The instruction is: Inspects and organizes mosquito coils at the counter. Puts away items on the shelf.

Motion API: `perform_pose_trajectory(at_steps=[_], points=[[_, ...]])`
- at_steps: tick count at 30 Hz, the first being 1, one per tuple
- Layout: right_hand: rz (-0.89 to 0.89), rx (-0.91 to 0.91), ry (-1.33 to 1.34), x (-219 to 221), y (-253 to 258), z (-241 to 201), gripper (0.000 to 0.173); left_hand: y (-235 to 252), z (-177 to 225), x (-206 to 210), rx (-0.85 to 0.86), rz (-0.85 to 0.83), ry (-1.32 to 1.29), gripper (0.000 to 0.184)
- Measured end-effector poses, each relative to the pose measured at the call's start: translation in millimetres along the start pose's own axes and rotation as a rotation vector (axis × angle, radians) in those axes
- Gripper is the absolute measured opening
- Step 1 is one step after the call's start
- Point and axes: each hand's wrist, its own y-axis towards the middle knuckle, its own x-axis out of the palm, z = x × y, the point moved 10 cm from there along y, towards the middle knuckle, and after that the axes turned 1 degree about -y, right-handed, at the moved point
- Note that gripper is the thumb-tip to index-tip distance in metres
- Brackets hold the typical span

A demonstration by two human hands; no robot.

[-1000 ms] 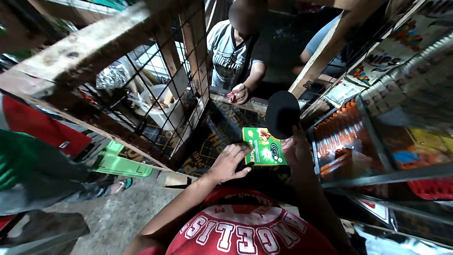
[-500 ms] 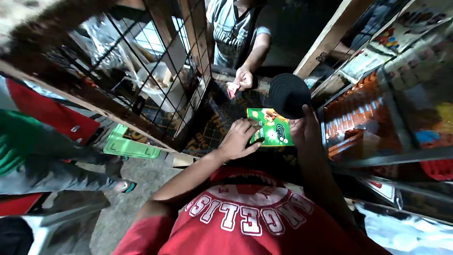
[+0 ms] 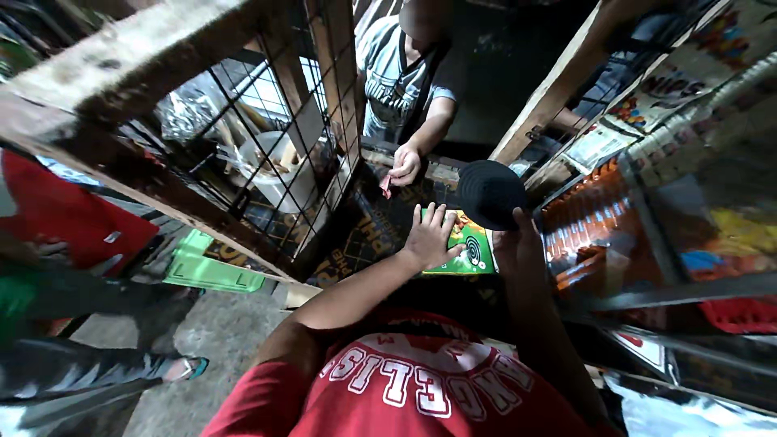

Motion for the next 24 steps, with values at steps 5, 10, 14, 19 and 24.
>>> perform_pose_trajectory(at_steps=[5, 10, 14, 19, 24], points=[[-0.098, 0.034, -0.178, 15, 11, 5, 0.046, -17, 11, 5, 0.100, -0.028, -0.024, 0.081], [-0.144, 0.128, -0.369, 22, 23, 25, 0.043, -39, 19, 12, 0.157, -0.030, -0.029, 0.080], [-0.134, 0.157, -0.392, 15, 41, 35, 0.046, -52, 15, 3, 0.183, 0.043, -0.132, 0.069], [-0.084, 0.196, -0.361, 13, 62, 44, 0.048, -73, -5, -20, 0.272, 0.360, -0.302, 0.047], [-0.057, 0.232, -0.275, 20, 79, 61, 0.047, -81, -21, -27, 0.237, 0.428, -0.348, 0.045]])
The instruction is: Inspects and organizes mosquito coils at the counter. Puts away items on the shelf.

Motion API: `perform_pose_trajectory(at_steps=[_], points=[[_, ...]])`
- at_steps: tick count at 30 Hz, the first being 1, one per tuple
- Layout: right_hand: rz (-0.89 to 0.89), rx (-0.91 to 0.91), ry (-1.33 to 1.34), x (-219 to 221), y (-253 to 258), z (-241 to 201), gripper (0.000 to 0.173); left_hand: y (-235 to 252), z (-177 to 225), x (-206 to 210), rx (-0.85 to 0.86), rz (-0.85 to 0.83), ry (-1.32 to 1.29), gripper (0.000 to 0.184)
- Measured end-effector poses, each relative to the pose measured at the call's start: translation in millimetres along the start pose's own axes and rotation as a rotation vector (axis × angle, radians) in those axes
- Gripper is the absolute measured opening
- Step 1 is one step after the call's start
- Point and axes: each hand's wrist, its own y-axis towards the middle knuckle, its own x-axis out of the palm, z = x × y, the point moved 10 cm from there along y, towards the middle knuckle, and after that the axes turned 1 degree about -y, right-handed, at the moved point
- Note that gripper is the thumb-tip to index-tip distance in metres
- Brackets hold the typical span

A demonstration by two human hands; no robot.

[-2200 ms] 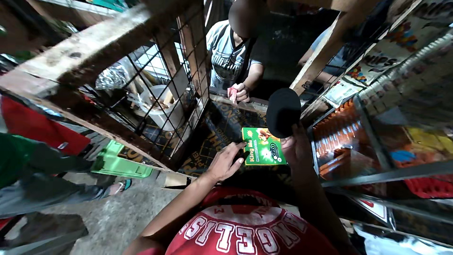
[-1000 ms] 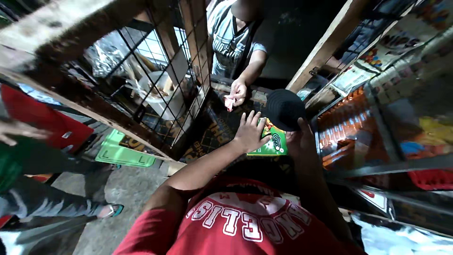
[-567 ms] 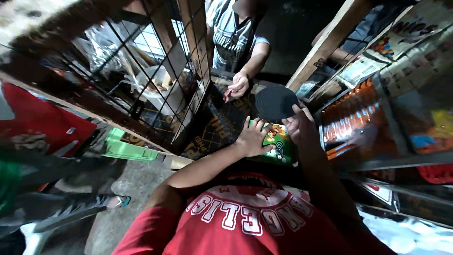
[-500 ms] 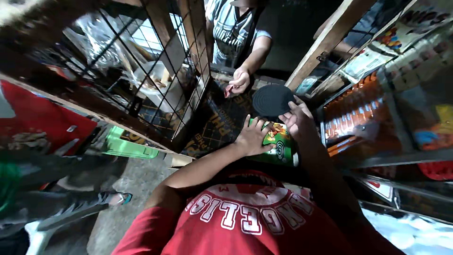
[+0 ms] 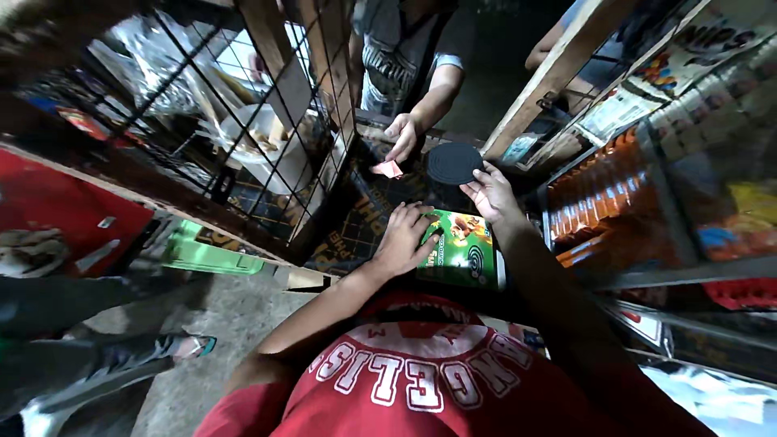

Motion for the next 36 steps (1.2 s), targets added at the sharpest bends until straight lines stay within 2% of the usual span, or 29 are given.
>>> perform_pose_trajectory(at_steps=[5, 10, 15, 21, 26, 30, 36], points=[[-0.016, 0.050, 0.011, 6, 13, 12, 0.044, 1, -1, 1, 0.011, 0.004, -0.025, 0.042], [-0.037, 0.059, -0.062, 3, 8, 13, 0.050, 0, -3, -1, -0.003, 0.033, -0.043, 0.040], [-0.022, -0.013, -0.171, 0, 3, 4, 0.054, -1, -6, 1, -0.027, 0.016, -0.051, 0.041], [-0.045, -0.043, -0.238, 9, -2, -6, 0.047, -1, -7, 2, -0.051, -0.011, -0.058, 0.043], [-0.030, -0.017, -0.163, 14, -6, 0, 0.043, -1, -8, 2, -0.058, -0.017, -0.070, 0.043], [-0.011, 0.022, -0.019, 22, -7, 5, 0.047, -2, -7, 1, -0.065, -0.016, -0.070, 0.043], [0.015, 0.069, 0.087, 38, -13, 11, 0.045, -3, -6, -4, -0.037, 0.040, -0.053, 0.040]])
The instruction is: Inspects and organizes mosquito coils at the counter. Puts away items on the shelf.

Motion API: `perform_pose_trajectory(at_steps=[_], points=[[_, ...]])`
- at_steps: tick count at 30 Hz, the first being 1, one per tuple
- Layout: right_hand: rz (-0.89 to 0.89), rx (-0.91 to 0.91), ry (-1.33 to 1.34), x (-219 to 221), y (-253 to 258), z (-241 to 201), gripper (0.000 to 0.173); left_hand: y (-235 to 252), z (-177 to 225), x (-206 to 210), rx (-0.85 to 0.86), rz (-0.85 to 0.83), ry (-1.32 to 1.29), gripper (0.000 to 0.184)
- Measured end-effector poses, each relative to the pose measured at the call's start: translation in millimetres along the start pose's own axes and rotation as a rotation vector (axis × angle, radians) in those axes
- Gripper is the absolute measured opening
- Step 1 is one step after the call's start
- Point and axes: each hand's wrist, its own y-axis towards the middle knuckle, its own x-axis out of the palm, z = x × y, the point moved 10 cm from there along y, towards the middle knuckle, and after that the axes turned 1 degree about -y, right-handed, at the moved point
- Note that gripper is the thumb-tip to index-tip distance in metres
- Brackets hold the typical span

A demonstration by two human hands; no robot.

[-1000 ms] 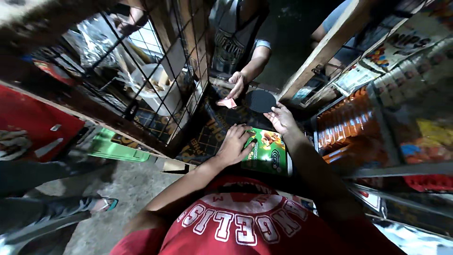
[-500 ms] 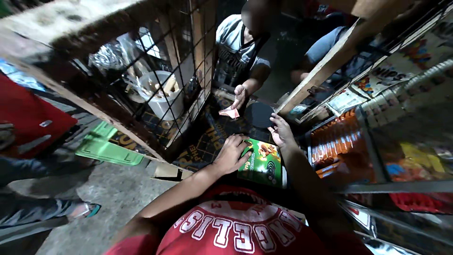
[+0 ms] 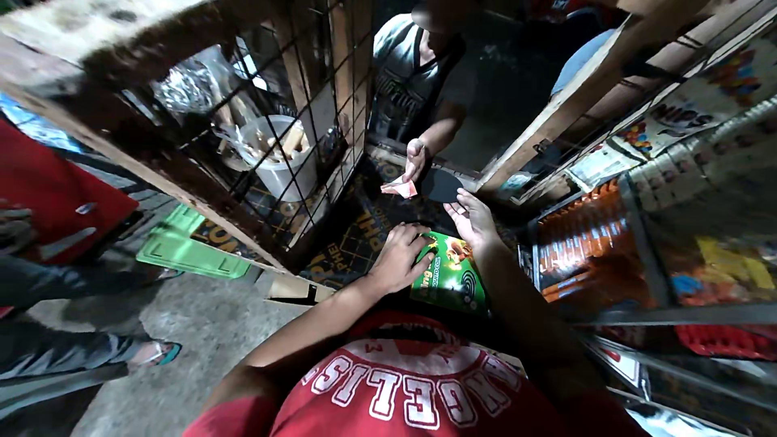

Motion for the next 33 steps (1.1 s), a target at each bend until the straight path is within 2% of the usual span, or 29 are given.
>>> perform_pose_trajectory(at_steps=[6, 10, 14, 18, 27, 33], points=[[-0.069, 0.043, -0.092, 13, -2, 12, 0.046, 6, -1, -22, -0.048, 0.131, 0.085, 0.034], [-0.098, 0.077, -0.093, 18, 0, 22, 0.046, 13, -12, -48, -0.138, 0.248, 0.171, 0.035], [-0.148, 0.137, -0.137, 24, -1, 31, 0.045, 17, -28, -66, -0.240, 0.288, 0.222, 0.036], [-0.181, 0.171, -0.176, 31, -4, 35, 0.043, 21, -42, -71, -0.301, 0.237, 0.214, 0.031], [-0.230, 0.261, -0.036, 56, -15, 46, 0.043, 26, -50, -72, -0.305, 0.156, 0.258, 0.044], [-0.247, 0.233, -0.089, 70, -20, 62, 0.045, 25, -53, -72, -0.295, 0.143, 0.224, 0.047]])
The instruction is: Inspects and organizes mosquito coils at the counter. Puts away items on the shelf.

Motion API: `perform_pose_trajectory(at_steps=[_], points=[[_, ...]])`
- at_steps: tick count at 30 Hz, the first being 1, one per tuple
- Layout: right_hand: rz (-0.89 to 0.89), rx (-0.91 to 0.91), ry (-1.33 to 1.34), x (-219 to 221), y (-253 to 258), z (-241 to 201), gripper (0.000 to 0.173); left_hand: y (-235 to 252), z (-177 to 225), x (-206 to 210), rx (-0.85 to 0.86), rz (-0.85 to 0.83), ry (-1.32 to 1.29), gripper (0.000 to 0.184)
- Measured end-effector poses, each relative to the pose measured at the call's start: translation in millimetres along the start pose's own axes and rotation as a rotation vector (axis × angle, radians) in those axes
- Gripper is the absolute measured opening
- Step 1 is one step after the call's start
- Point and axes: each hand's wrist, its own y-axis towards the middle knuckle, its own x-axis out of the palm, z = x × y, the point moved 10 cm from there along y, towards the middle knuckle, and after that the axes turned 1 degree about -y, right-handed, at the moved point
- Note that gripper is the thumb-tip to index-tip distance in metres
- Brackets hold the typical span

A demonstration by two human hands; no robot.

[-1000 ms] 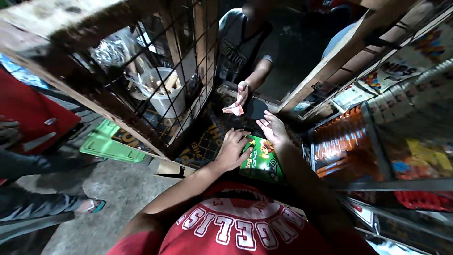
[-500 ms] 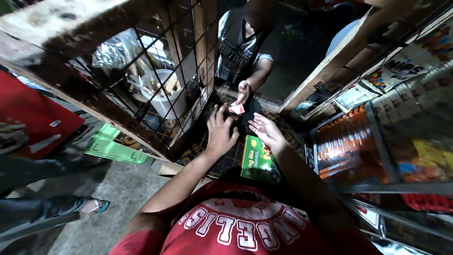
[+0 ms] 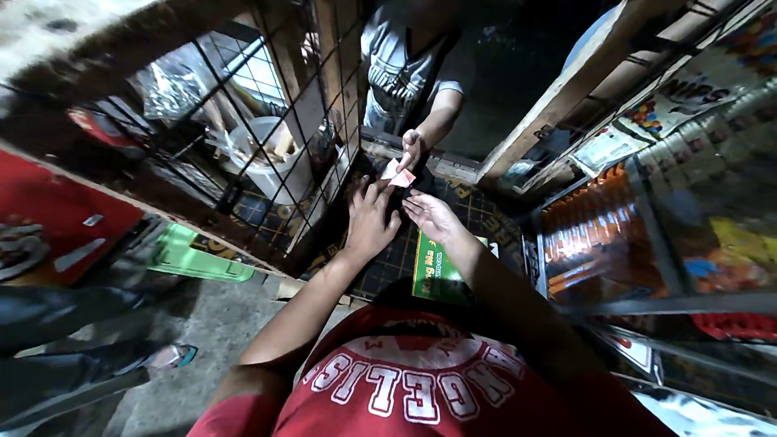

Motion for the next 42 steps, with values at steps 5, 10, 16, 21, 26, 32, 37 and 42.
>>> perform_pose_trajectory(at_steps=[5, 10, 16, 21, 26, 32, 37, 42], points=[[-0.048, -0.025, -0.047, 17, 0, 6, 0.036, -2, 0, 0, 0.027, 0.012, 0.001, 0.049], [-0.037, -0.020, -0.028, 26, -7, 4, 0.035, -5, 4, 0, 0.051, 0.022, -0.008, 0.049], [-0.085, -0.011, -0.114, 19, -3, 4, 0.039, -7, 6, 2, 0.048, 0.008, 0.015, 0.050], [-0.074, 0.053, -0.163, 21, -3, 1, 0.039, -8, 3, 5, 0.065, 0.012, 0.011, 0.050], [-0.101, 0.084, -0.193, 27, -4, 2, 0.034, -20, 3, 0, 0.038, 0.015, -0.027, 0.049], [-0.146, 0.084, -0.181, 31, -4, 5, 0.036, -38, 5, -11, 0.031, 0.029, -0.101, 0.048], [-0.150, 0.094, -0.151, 30, -7, 6, 0.036, -50, 18, -21, 0.087, 0.077, -0.136, 0.047], [-0.141, 0.097, -0.133, 31, -11, 5, 0.032, -58, 28, -28, 0.119, 0.116, -0.157, 0.045]])
